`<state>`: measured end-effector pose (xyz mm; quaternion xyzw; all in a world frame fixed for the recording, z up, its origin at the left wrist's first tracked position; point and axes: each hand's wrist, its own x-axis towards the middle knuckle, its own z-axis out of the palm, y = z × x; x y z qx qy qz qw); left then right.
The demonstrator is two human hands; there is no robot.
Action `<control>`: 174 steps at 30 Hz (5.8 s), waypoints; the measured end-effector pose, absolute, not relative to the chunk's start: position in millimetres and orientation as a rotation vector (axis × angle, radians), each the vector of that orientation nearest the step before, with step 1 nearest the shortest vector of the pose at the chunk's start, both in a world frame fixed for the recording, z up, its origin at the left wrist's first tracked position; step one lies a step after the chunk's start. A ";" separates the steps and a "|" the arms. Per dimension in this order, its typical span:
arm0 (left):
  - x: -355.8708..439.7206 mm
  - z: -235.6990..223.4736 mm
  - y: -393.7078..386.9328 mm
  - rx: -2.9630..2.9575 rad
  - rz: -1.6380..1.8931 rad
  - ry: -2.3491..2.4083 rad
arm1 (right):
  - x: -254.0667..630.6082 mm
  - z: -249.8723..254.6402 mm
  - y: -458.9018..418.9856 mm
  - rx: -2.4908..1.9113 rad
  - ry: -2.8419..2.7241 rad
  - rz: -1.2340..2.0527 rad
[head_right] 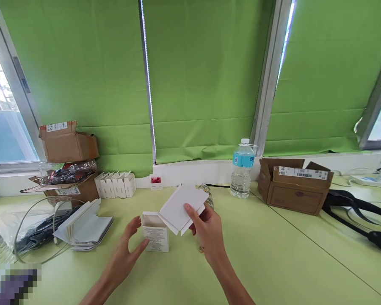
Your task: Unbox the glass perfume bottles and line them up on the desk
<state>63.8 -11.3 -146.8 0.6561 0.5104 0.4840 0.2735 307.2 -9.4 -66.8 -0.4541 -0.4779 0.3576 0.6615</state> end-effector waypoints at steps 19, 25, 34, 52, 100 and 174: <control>102.8 -134.6 -25.6 1.751 1.288 1.089 | 303.8 -62.4 -15.7 -0.867 -1.215 0.966; 99.2 -132.8 -34.5 1.939 1.128 1.071 | 304.2 -65.6 -14.5 -0.952 -1.281 0.921; 92.9 -131.9 -35.9 1.950 1.088 1.098 | 304.2 -67.1 -12.2 -0.821 -1.287 1.035; 91.5 -140.7 -29.9 2.049 1.134 1.212 | 314.0 -69.7 -11.2 -0.922 -1.582 0.697; 94.0 -122.6 -33.4 2.211 1.056 1.182 | 308.4 -33.0 -32.8 -0.860 -1.949 0.271; 64.3 -155.8 22.8 1.823 1.358 1.440 | 392.0 -70.7 -17.6 -1.909 -1.953 0.393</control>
